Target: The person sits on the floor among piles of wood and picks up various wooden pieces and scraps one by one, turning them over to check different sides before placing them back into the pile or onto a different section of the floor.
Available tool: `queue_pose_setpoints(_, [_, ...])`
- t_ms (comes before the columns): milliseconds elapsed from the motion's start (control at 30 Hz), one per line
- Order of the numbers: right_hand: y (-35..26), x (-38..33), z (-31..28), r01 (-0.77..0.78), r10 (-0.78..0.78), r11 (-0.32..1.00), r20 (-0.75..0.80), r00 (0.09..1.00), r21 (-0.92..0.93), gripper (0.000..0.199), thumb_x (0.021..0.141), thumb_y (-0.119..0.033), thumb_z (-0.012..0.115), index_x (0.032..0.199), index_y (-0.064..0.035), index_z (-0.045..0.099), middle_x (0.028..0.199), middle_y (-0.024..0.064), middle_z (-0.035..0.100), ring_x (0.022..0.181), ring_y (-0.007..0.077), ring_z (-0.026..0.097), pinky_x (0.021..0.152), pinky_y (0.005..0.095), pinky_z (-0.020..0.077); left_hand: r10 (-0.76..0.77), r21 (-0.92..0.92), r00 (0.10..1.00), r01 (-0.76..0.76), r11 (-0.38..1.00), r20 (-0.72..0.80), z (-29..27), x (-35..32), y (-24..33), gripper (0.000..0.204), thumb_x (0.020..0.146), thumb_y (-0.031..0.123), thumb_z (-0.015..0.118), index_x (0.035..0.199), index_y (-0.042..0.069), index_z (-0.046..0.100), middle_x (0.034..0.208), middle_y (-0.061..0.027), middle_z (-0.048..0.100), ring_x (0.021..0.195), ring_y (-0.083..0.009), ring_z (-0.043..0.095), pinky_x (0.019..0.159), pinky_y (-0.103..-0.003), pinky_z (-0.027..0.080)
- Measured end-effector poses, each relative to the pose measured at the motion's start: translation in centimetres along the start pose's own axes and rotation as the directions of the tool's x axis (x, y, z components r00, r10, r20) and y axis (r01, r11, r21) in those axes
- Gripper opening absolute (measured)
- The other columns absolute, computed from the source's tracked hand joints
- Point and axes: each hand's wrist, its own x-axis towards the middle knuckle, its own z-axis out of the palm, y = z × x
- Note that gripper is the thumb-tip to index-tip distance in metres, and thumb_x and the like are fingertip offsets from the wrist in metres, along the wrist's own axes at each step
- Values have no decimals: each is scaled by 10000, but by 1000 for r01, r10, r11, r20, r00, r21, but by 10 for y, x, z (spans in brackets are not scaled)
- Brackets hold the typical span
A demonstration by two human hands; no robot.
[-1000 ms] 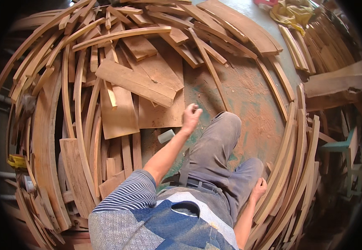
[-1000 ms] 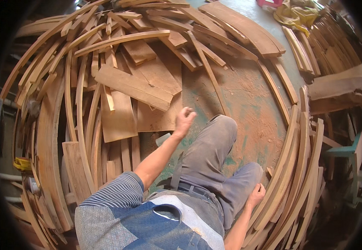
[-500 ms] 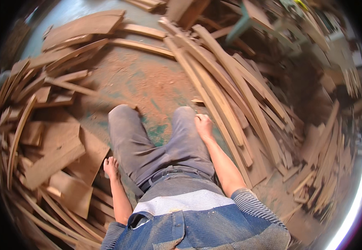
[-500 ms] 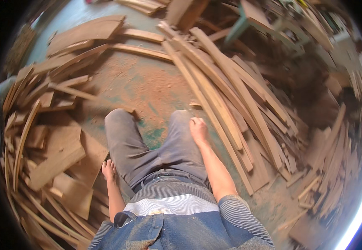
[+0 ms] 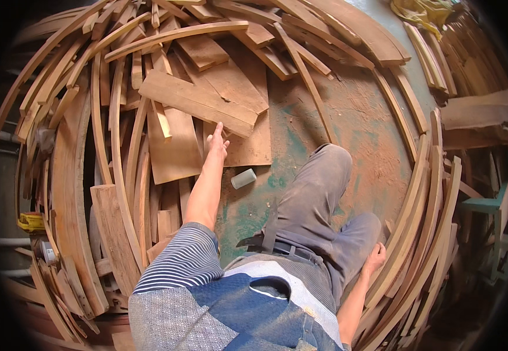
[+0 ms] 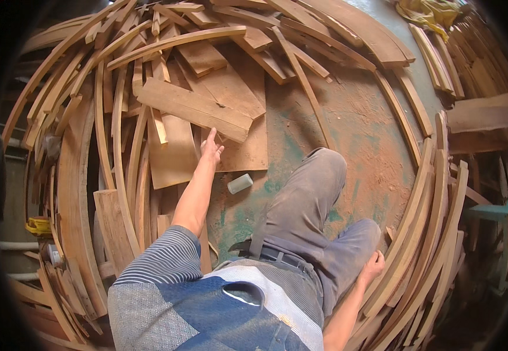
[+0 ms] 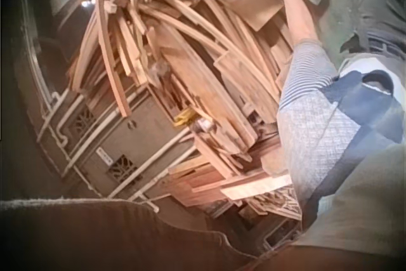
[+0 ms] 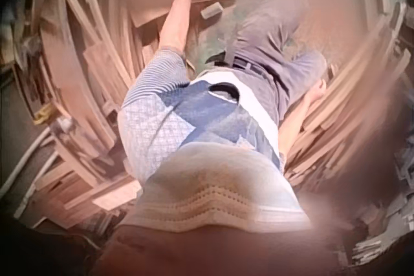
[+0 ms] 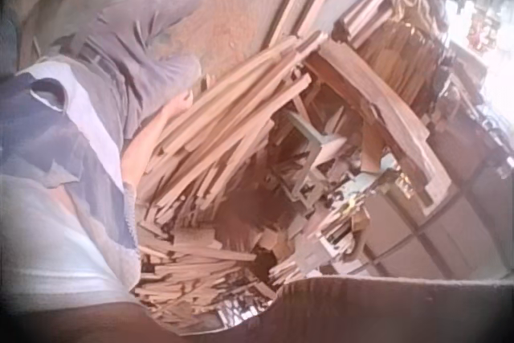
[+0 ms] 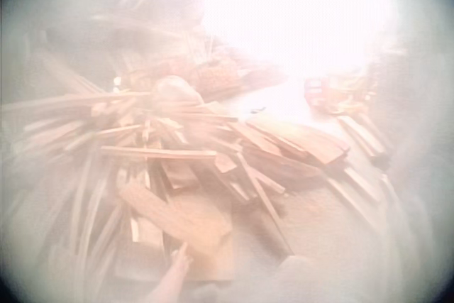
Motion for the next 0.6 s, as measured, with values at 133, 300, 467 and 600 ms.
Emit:
queue_pose_setpoints(133, [-3, 12, 5, 6, -5, 1000, 47, 999, -26, 319, 949, -186, 563, 1105, 59, 693, 1075, 194, 717, 1024, 333, 659, 934, 408, 491, 31, -66, 999, -33, 997, -28, -6, 14, 24, 981, 765, 477, 858, 1436, -37, 361, 1459, -212, 428, 1264, -322, 491, 936, -487, 492])
queue_pose_setpoints(300, [-7, 16, 4, 21, -16, 997, 70, 997, -76, 311, 948, -184, 559, 1095, 53, 696, 1067, 193, 716, 1017, 334, 661, 925, 411, 491, 109, -151, 984, -130, 980, -140, 7, 32, 44, 845, 722, 384, 919, 1278, -98, 503, 1290, -177, 588, 1139, -248, 579, 931, -441, 521])
queue_pose_setpoints(467, [-10, 20, 2, 51, -42, 990, 72, 997, -129, 318, 945, -211, 575, 1101, 30, 713, 1059, 186, 740, 991, 320, 695, 909, 395, 514, 263, -272, 964, -265, 925, -46, -3, 69, 51, 675, 726, 258, 935, 1198, -83, 593, 1215, -126, 657, 1061, -195, 618, 1000, -342, 477])
queue_pose_setpoints(600, [-22, 18, 3, 40, -27, 989, 94, 995, -144, 316, 946, -201, 563, 1097, 35, 708, 1054, 196, 731, 995, 334, 684, 905, 403, 509, 201, -190, 980, -200, 961, -18, -10, 78, 54, 618, 737, 232, 931, 1210, -26, 628, 1222, -97, 657, 1107, -172, 607, 1018, -329, 461])
